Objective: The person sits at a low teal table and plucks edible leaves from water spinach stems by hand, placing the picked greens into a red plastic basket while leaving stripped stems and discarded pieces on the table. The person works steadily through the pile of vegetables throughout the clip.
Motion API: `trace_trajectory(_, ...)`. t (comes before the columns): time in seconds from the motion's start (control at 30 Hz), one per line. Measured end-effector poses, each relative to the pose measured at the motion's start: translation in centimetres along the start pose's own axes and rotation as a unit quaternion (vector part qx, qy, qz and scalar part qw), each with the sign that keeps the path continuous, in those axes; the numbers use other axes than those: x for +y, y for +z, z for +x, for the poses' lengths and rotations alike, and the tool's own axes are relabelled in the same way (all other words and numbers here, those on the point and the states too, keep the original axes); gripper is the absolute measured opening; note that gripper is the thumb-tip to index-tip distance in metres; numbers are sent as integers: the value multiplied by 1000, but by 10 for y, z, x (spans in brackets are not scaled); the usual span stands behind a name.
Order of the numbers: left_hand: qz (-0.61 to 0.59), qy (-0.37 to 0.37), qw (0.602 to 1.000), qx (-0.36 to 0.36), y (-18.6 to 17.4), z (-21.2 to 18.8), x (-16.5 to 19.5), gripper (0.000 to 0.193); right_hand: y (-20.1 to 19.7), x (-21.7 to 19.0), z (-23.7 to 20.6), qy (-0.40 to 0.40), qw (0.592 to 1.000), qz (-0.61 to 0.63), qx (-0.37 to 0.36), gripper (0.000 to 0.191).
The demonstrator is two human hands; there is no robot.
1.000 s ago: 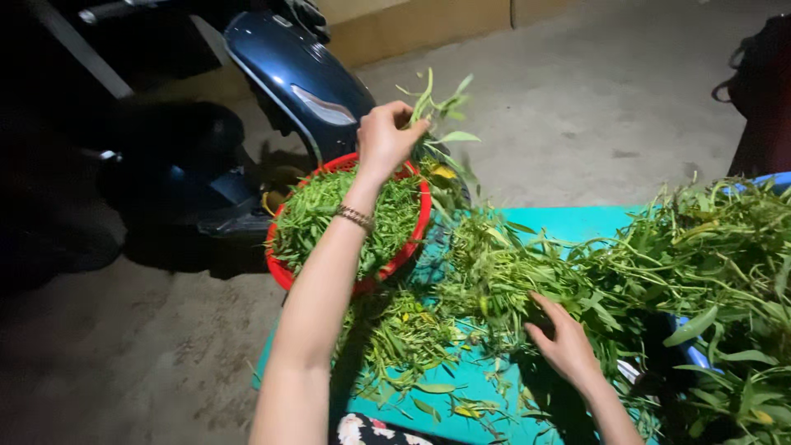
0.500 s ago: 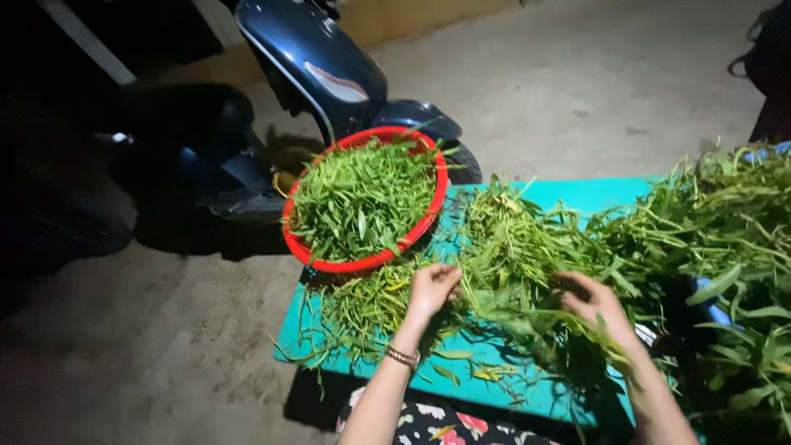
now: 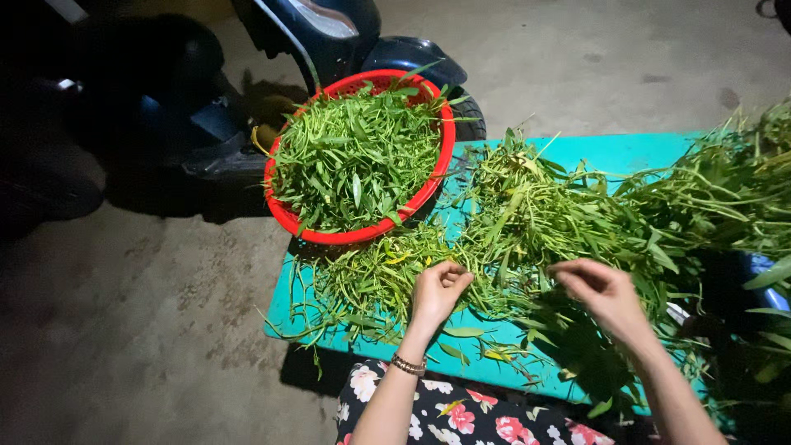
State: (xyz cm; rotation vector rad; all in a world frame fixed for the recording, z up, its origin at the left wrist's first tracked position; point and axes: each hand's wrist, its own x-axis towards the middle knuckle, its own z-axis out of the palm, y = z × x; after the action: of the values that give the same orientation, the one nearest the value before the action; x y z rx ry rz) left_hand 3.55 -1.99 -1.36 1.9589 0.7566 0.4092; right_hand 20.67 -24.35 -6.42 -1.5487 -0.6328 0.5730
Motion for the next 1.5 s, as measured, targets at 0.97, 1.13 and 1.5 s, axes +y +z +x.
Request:
trace_trajectory(0.97,-491,-58,869,29,-43,11,-51,9,4,-32,1,20,998,-27,48,26)
trace_trajectory(1.13,-441,-40,896,-11,-10,4,-39,10,25,-55,-22,-201,969,-118,81,21)
trace_trajectory(1.5,-401,-13,914,-63,33,-4,-30,10,66,-22,-13,-229,952,-188,84,12)
